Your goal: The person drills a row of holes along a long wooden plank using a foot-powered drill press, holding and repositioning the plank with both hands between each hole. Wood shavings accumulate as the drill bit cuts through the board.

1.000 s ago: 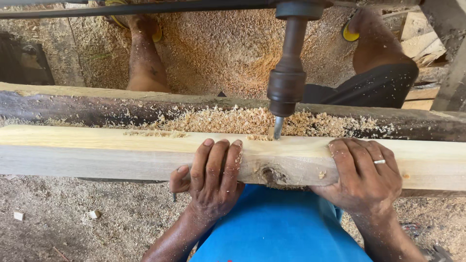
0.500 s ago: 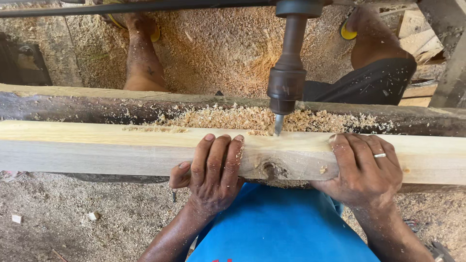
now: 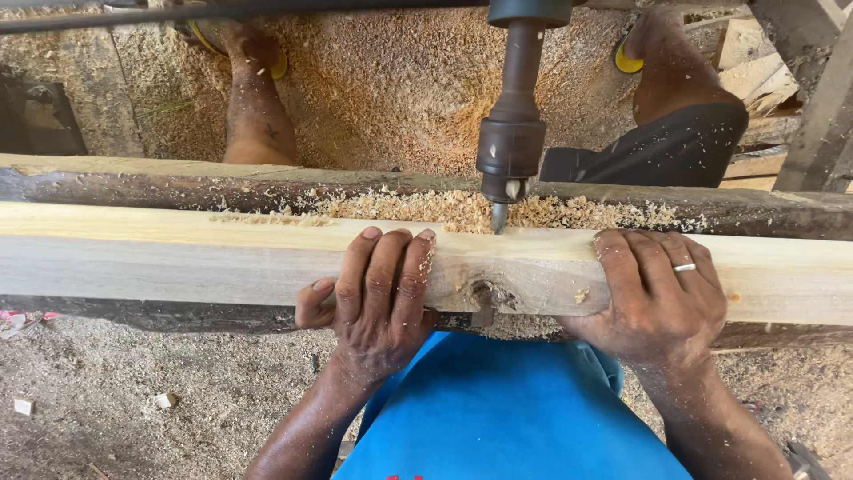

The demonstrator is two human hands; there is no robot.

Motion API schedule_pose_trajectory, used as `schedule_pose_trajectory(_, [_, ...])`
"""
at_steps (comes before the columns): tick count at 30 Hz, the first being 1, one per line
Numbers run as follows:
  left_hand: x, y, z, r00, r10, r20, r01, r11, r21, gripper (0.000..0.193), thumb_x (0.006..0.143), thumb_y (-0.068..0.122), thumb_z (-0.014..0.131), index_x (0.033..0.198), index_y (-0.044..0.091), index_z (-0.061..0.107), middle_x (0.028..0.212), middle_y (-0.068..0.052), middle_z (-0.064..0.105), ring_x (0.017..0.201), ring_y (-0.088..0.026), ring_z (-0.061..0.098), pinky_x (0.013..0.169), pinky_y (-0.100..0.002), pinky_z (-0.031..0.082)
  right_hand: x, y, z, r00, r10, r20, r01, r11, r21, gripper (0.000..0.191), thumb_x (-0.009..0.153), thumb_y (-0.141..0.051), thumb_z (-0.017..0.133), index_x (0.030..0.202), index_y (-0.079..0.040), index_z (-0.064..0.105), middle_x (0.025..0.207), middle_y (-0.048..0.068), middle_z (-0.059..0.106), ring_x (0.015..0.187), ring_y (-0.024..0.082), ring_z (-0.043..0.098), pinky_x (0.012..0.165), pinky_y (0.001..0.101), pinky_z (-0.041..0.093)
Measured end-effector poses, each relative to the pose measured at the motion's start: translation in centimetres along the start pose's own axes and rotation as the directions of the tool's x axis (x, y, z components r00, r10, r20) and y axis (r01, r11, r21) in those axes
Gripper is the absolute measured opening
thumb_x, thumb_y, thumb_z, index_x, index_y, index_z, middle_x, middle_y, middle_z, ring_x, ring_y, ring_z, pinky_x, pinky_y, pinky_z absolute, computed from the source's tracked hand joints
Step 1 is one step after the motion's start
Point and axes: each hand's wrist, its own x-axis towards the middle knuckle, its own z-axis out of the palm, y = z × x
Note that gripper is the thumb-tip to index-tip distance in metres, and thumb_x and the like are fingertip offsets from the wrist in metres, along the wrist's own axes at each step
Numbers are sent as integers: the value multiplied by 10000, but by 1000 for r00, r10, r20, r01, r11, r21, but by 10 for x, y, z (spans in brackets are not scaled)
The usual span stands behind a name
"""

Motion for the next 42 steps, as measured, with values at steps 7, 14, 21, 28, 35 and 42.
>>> schedule_pose_trajectory(7, [10,-2,3,999,-12,-51,13,999,38,466,917,182,629,1382,162,663,1342,4,620,1347,-188,517,1051,-473,192,3,3,3,1000,-5,-27,5,1000,8,622,761,-623,817,919,-30,714,790,106,699,763,238,710,761,405,580])
schedule_pose_trajectory(14, [16,-2,3,1000,-20,-22,20,1000,4,500,886,176,630,1382,127,662,1358,-29,624,1354,-225,523,1051,-479,215,11,5,2,999,-6,-44,5,1000,-28,646,755,-662,833,891,-40,720,761,95,682,727,233,703,743,403,586])
schedule_pose_trajectory(21, [10,-4,5,1000,-22,11,22,1000,-1,570,809,190,706,1373,132,657,1397,-38,594,1361,-231,498,1073,-497,220,3,9,13,996,-28,-82,26,999,-27,705,739,-700,806,903,-20,717,781,127,682,749,257,694,725,404,566])
schedule_pose_trajectory(28, [-18,10,-7,995,-87,49,89,995,-36,701,950,654,760,1339,82,648,1317,-79,591,1313,-272,489,1053,-561,197,-28,-3,11,999,-40,25,38,997,63,626,809,-587,826,994,-1,707,893,151,710,819,263,691,827,436,563])
schedule_pose_trajectory(35, [-26,8,-1,998,-68,13,67,997,49,657,976,691,695,1309,125,680,1329,-65,598,1333,-254,465,1074,-582,168,-29,-7,2,999,-19,49,16,999,48,576,796,-545,840,1013,-25,722,942,130,731,911,264,721,884,427,579])
schedule_pose_trajectory(42, [-21,6,6,995,-75,-60,78,996,42,598,993,687,660,1289,168,689,1297,-22,611,1318,-219,482,1084,-563,125,-16,0,-1,1000,-21,-1,21,998,55,675,716,-673,806,870,-26,692,840,142,733,780,264,734,768,426,612])
